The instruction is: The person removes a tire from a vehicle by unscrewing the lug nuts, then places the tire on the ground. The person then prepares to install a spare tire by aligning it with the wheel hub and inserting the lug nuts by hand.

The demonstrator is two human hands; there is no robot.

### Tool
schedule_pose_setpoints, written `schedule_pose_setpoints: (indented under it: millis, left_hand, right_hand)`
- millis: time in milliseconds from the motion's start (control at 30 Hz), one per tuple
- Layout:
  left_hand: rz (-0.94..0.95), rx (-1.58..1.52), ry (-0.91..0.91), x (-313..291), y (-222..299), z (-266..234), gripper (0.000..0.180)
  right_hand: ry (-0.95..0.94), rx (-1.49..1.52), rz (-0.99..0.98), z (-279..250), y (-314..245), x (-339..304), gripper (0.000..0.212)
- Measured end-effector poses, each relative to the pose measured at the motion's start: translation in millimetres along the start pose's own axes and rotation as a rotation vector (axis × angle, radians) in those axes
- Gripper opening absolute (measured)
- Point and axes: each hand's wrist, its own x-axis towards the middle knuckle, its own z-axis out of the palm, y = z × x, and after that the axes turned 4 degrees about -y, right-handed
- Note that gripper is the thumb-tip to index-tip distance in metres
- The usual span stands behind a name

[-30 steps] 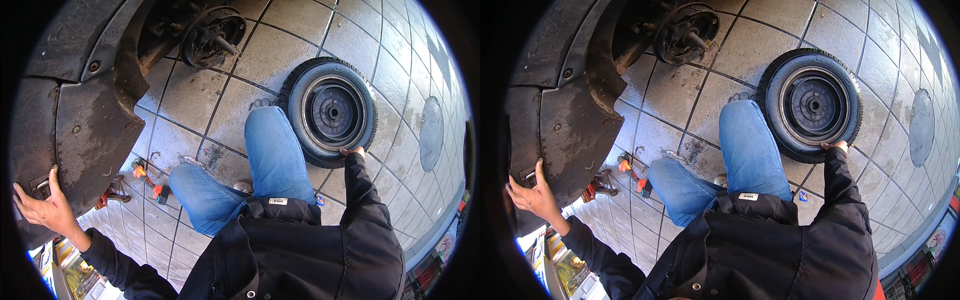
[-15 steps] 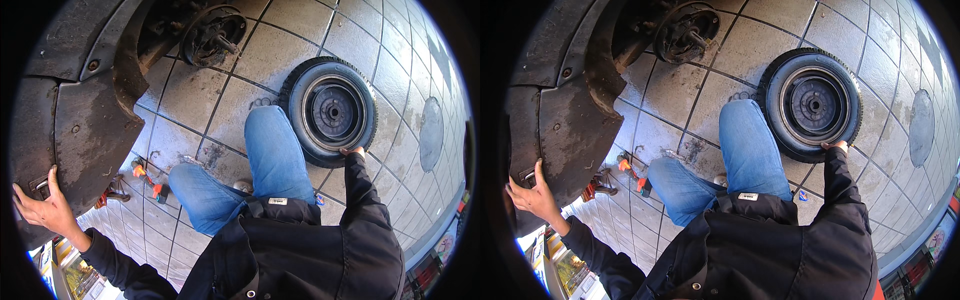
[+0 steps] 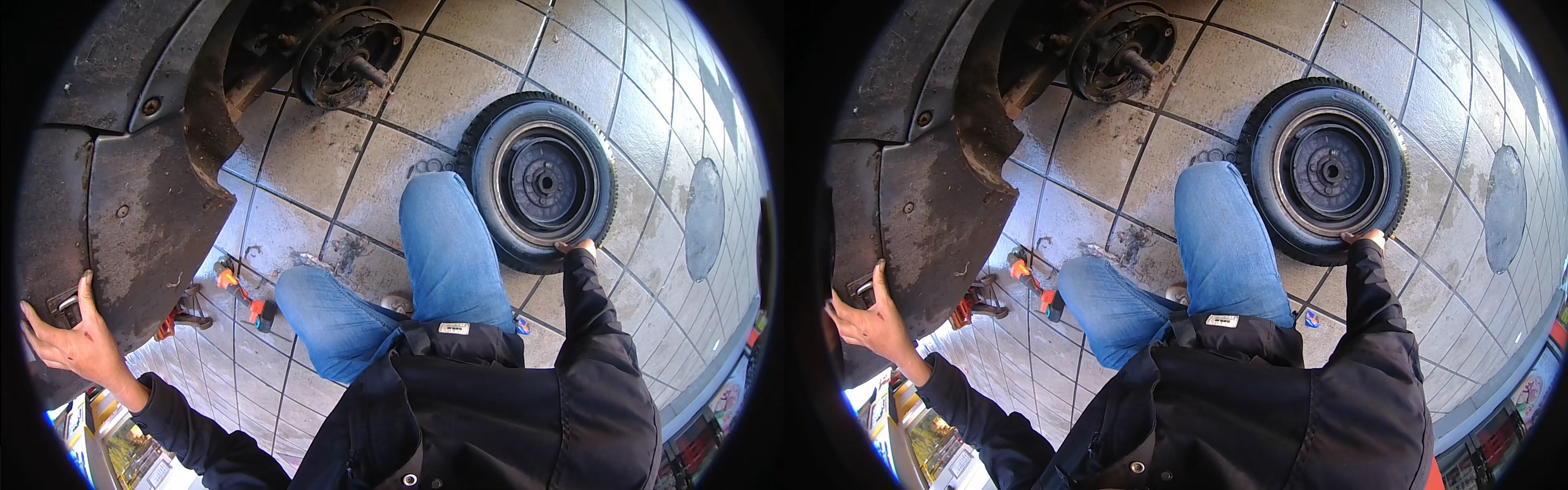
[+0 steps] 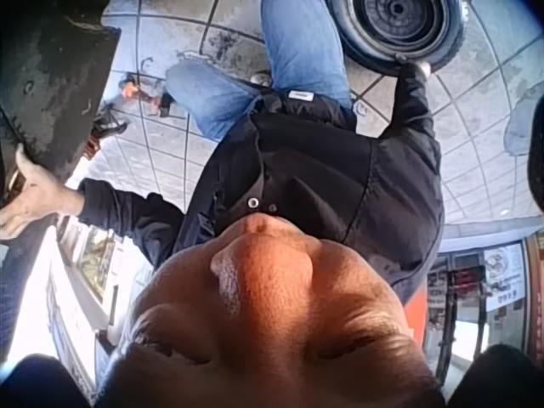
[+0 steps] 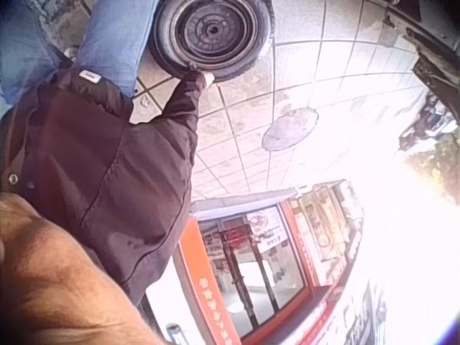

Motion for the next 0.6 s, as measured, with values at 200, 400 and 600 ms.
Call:
schedule_pose_setpoints:
  millis: [200, 400, 600]
  left_hand:
    - [0.023, 0.013, 0.004, 0.3, -2.9, 0.7, 0.093]
    - [0.024, 0.025, 0.009, -0.9, -7.7, 3.9, 0.091]
    - [0.044, 0.050, 0.025, -2.5, -13.8, 6.5, 0.090]
  right_hand:
    - [-0.023, 0.028, -0.013, 1.4, 2.2, 3.2, 0.085]
    - [-0.012, 0.051, -0.053, 2.5, 4.8, 4.0, 0.084]
    - [-0.011, -0.230, -0.294, -26.0, -7.8, -15.5, 0.073]
